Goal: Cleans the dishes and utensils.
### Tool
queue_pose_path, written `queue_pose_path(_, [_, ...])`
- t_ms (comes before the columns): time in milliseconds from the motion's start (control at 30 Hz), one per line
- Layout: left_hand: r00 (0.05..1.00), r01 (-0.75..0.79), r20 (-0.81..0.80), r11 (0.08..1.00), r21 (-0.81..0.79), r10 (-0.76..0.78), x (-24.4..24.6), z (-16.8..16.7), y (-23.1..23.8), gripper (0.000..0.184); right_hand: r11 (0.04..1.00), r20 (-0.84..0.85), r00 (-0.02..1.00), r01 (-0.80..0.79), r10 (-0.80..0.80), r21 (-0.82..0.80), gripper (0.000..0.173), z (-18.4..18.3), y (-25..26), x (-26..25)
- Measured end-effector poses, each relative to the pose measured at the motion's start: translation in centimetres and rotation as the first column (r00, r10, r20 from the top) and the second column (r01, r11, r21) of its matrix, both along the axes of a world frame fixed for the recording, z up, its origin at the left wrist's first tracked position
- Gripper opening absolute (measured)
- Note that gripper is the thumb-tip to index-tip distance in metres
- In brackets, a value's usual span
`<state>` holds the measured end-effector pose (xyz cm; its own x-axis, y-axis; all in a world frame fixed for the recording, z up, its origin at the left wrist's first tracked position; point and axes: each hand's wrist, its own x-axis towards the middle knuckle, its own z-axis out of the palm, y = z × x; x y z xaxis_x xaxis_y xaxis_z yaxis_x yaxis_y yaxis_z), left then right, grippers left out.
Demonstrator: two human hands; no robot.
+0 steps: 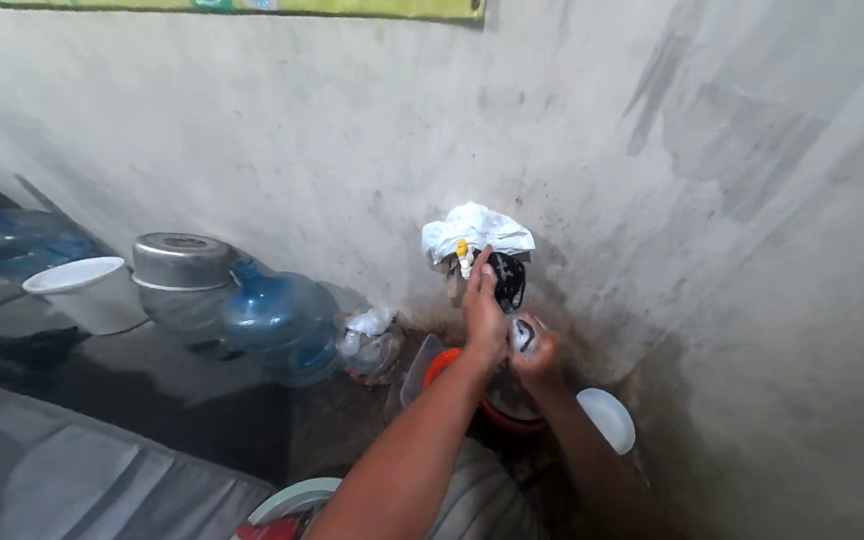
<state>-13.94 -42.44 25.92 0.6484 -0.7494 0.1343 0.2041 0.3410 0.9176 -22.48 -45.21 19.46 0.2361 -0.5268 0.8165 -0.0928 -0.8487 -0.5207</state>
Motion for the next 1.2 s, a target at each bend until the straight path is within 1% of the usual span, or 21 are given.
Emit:
queue_pose_path(67, [0.999,0.022,-0.035,1.000,-0.001,-0.022,0.1,0.1,0.1,0.048,0.990,-0.134,0.991,-0.017,-0.002,-0.137,0.038,0.4,-1.0,-0.7])
queue_pose_path(133, [0.991,0.074,-0.107,0.997,-0.017,-0.076,0.0,0.0,0.0,0.064,0.988,-0.189,0.982,-0.031,0.002,-0.150,0.038,1.2,-1.5,-0.8])
queue_pose_path(200, [0.980,0.145,-0.130,0.987,-0.062,-0.152,-0.3,0.0,-0.2,0.084,0.997,-0.161,0.986,-0.042,0.030,-0.069,0.033,1.9,-1.5,-0.3])
queue_pose_path(267, [0.966,0.224,-0.103,0.967,-0.124,-0.237,-0.5,-0.1,-0.2,0.090,0.995,-0.091,0.994,-0.057,0.065,0.081,0.033,2.5,-1.4,0.4])
queue_pose_path(300, [0.957,0.258,-0.090,0.954,-0.154,-0.274,-0.6,-0.2,-0.2,0.090,0.986,-0.052,0.995,-0.073,0.081,0.147,0.036,2.7,-1.4,0.6])
queue_pose_path(333, [0.949,0.284,-0.087,0.942,-0.178,-0.303,-0.6,-0.3,-0.2,0.088,0.981,-0.011,0.996,-0.081,0.084,0.177,0.044,2.8,-1.5,0.8])
queue_pose_path(367, [0.939,0.310,-0.091,0.930,-0.198,-0.333,-0.5,-0.3,-0.2,0.084,0.980,0.037,0.995,-0.093,0.088,0.174,0.055,2.8,-1.6,1.1])
queue_pose_path(400, [0.929,0.336,-0.087,0.917,-0.217,-0.361,-0.4,-0.4,-0.1,0.081,0.984,0.082,0.991,-0.117,0.106,0.136,0.059,2.8,-1.8,1.4])
queue_pose_path(467, [0.916,0.365,-0.081,0.900,-0.238,-0.393,-0.2,-0.5,-0.1,0.074,0.990,0.156,0.977,-0.144,0.143,-0.010,0.052,2.9,-2.4,1.9])
queue_pose_path(533, [0.906,0.380,-0.099,0.894,-0.236,-0.411,-0.2,-0.6,-0.2,0.068,0.982,0.210,0.972,-0.069,0.105,-0.173,0.040,3.5,-3.2,2.5])
queue_pose_path(567, [0.914,0.367,-0.094,0.903,-0.225,-0.395,-0.5,-0.5,-0.3,0.064,0.973,0.220,0.973,-0.019,0.071,-0.229,0.039,4.0,-3.6,2.6])
queue_pose_path(667, [0.935,0.316,-0.099,0.925,-0.211,-0.341,-1.0,0.1,-0.1,0.055,0.965,0.170,0.985,0.067,-0.024,-0.253,0.044,5.2,-4.3,2.5])
queue_pose_path(767, [0.950,0.274,-0.099,0.941,-0.200,-0.297,-1.0,0.0,-0.1,0.053,0.979,0.137,0.990,0.007,0.022,-0.205,0.054,5.6,-4.8,3.0])
queue_pose_path(800, [0.951,0.265,-0.106,0.941,-0.208,-0.291,-0.9,-0.2,-0.2,0.052,0.981,0.150,0.988,-0.011,0.041,-0.195,0.050,5.7,-5.0,3.2])
queue_pose_path(833, [0.951,0.259,-0.113,0.939,-0.226,-0.289,-0.8,-0.4,-0.3,0.052,0.985,0.156,0.986,-0.038,0.064,-0.166,0.041,5.8,-5.1,3.4])
queue_pose_path(933, [0.952,0.231,-0.136,0.936,-0.265,-0.273,-0.6,-0.4,-0.4,0.055,0.999,0.099,0.994,-0.045,0.046,-0.013,0.043,6.3,-5.1,3.3])
queue_pose_path(1000, [0.966,0.181,-0.139,0.955,-0.235,-0.217,-0.6,-0.2,-0.6,0.065,0.997,0.025,0.997,-0.076,0.076,0.014,0.046,6.5,-5.3,3.4])
queue_pose_path(1067, [0.971,0.167,-0.134,0.960,-0.226,-0.200,-0.5,-0.5,-0.8,0.071,0.992,0.004,0.992,-0.123,0.123,-0.014,0.041,6.4,-5.1,3.7])
queue_pose_path(1100, [0.967,0.174,-0.143,0.958,-0.229,-0.209,-0.4,-0.6,-0.9,0.071,0.982,-0.017,0.983,-0.182,0.182,-0.051,0.038,6.5,-4.9,3.8])
queue_pose_path(1167, [0.947,0.187,-0.215,0.953,-0.237,-0.239,-0.6,-0.7,-1.0,0.067,0.932,-0.083,0.950,-0.313,0.303,-0.181,0.038,7.2,-4.6,4.1])
queue_pose_path(1200, [0.928,0.191,-0.275,0.953,-0.234,-0.253,-0.8,-0.6,-0.9,0.070,0.896,-0.127,0.931,-0.363,0.342,-0.254,0.041,7.6,-4.7,4.3])
